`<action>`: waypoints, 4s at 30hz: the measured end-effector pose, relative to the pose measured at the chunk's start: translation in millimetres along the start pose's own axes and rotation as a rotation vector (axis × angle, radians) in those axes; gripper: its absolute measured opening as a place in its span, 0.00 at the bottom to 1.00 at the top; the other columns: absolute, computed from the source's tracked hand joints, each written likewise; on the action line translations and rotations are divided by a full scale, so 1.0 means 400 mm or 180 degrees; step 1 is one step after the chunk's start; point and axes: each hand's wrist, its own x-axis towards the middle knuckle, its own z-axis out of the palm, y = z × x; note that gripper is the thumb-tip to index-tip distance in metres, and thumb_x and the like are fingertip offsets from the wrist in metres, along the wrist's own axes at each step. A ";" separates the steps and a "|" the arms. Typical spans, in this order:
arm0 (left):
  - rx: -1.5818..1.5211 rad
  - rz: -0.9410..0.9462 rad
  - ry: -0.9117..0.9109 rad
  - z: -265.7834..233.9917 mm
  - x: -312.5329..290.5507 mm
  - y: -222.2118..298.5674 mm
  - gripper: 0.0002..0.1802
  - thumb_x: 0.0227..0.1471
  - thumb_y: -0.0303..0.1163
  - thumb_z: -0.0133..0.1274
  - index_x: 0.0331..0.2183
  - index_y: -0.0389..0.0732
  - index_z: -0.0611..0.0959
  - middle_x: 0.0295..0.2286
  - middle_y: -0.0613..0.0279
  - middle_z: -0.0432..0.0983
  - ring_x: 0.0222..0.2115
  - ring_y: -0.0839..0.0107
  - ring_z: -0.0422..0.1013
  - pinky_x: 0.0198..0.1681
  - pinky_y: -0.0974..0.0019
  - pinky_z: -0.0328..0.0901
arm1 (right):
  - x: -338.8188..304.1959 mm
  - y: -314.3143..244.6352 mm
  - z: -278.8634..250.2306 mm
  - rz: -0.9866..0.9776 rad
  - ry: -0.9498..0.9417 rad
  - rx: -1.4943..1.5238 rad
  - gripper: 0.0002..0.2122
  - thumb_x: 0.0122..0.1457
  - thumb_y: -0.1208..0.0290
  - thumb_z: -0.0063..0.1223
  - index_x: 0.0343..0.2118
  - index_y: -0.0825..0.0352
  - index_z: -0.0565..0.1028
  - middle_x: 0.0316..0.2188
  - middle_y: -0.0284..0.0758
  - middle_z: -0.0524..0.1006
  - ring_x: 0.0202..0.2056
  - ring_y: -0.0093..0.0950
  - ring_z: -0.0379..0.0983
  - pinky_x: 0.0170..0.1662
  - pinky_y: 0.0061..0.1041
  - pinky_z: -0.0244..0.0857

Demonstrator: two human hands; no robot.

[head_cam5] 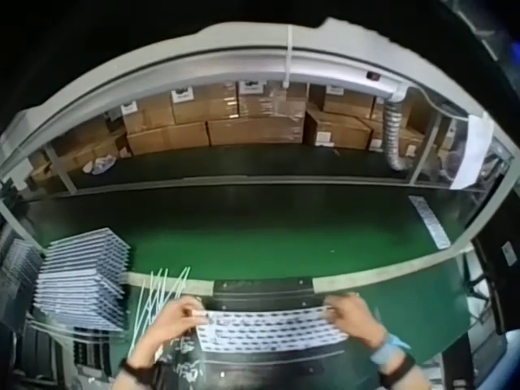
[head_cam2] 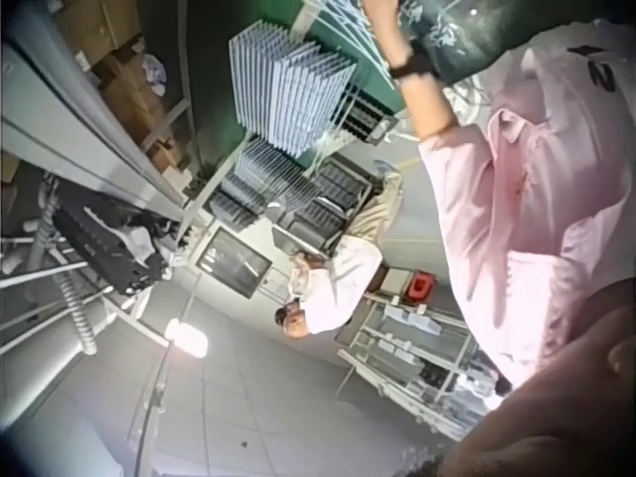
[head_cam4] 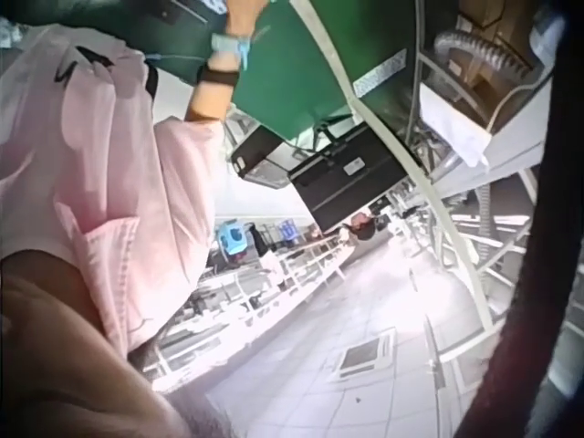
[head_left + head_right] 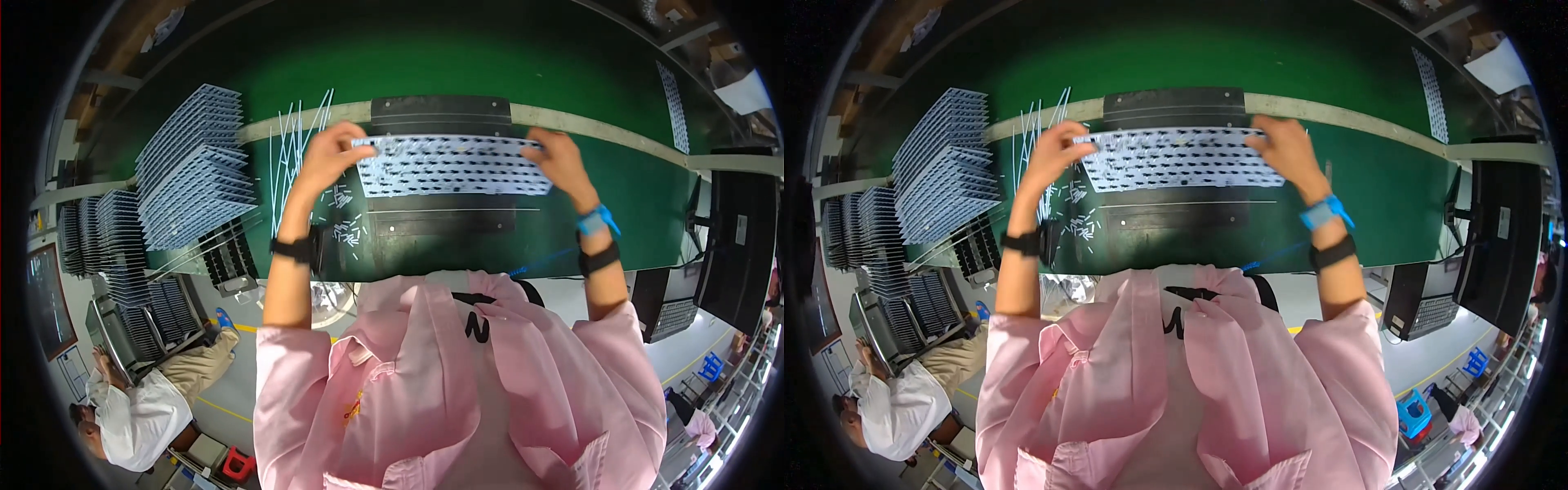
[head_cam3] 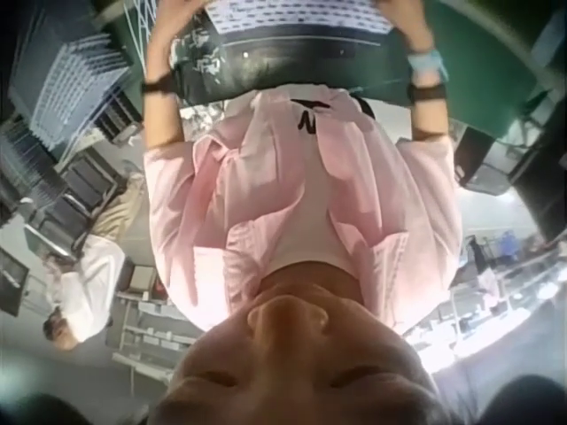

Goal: The person fastens a blue wrist strap and then repeatedly places a metal plate onto a jig, aligns a thin white rod over it, and stacks the finished plates.

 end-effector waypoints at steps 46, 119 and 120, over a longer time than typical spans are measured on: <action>0.2255 0.0400 0.0574 0.096 -0.191 0.149 0.08 0.40 0.31 0.51 0.22 0.40 0.70 0.17 0.55 0.70 0.18 0.55 0.68 0.19 0.59 0.60 | -0.161 -0.199 0.123 -0.1029 0.1121 -0.0368 0.06 0.43 0.72 0.52 0.19 0.64 0.67 0.17 0.33 0.69 0.23 0.32 0.65 0.29 0.29 0.56; -0.1109 -0.0918 0.1291 0.018 -0.129 0.122 0.12 0.40 0.31 0.55 0.27 0.33 0.74 0.17 0.62 0.70 0.17 0.78 0.63 0.21 0.73 0.58 | -0.054 -0.317 0.220 0.0842 -0.1619 0.3587 0.07 0.50 0.73 0.48 0.24 0.72 0.73 0.18 0.36 0.72 0.17 0.20 0.67 0.20 0.17 0.59; -0.0358 -0.1069 0.1475 0.008 -0.135 0.161 0.13 0.40 0.32 0.55 0.27 0.34 0.73 0.17 0.59 0.70 0.17 0.72 0.64 0.20 0.69 0.58 | -0.042 -0.327 0.222 0.1061 -0.1646 0.3319 0.07 0.50 0.72 0.48 0.24 0.72 0.73 0.17 0.36 0.72 0.16 0.20 0.67 0.21 0.17 0.59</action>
